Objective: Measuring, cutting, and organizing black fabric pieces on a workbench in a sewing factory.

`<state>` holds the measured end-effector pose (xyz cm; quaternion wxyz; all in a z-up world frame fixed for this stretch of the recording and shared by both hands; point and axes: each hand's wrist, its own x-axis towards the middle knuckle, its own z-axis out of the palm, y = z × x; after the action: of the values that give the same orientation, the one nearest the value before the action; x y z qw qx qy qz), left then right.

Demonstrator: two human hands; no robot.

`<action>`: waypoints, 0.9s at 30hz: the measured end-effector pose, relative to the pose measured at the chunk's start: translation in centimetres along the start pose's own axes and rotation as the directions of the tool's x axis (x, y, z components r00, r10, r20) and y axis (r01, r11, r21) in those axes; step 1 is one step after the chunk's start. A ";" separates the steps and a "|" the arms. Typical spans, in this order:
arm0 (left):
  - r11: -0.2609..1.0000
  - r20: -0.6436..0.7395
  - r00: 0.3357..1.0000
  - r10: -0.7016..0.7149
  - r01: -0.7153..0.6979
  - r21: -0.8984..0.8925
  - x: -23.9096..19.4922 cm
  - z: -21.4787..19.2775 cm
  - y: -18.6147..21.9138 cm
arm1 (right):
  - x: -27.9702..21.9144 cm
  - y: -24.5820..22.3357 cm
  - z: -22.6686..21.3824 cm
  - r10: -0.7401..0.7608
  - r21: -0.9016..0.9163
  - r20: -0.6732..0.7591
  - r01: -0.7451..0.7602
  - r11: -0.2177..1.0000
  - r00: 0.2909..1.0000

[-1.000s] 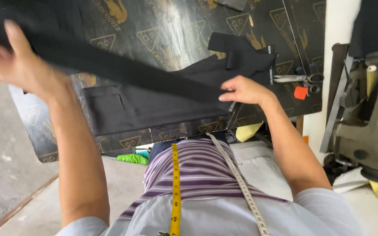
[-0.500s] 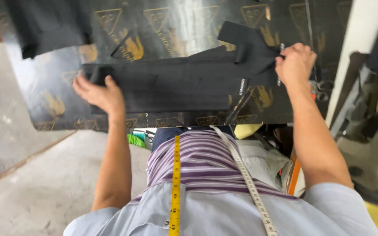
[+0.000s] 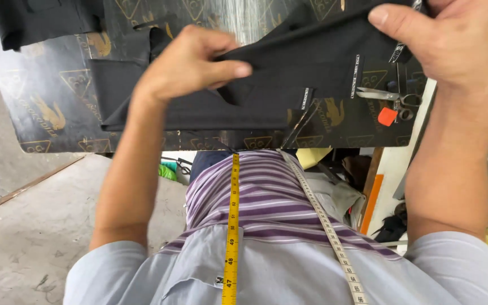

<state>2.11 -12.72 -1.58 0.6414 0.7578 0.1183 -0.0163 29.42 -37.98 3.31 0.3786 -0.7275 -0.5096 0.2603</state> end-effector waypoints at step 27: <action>0.568 -0.280 0.947 -0.156 0.318 0.759 -11.6 -5.7 -26.3 | -8.7 19.9 25.5 0.618 -0.094 -0.543 -0.773 0.627 0.568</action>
<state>-15.18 -5.07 -23.99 0.2147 0.9383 0.2575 -0.0844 17.70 -42.72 -27.71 0.2277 -0.9603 -0.1055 0.1220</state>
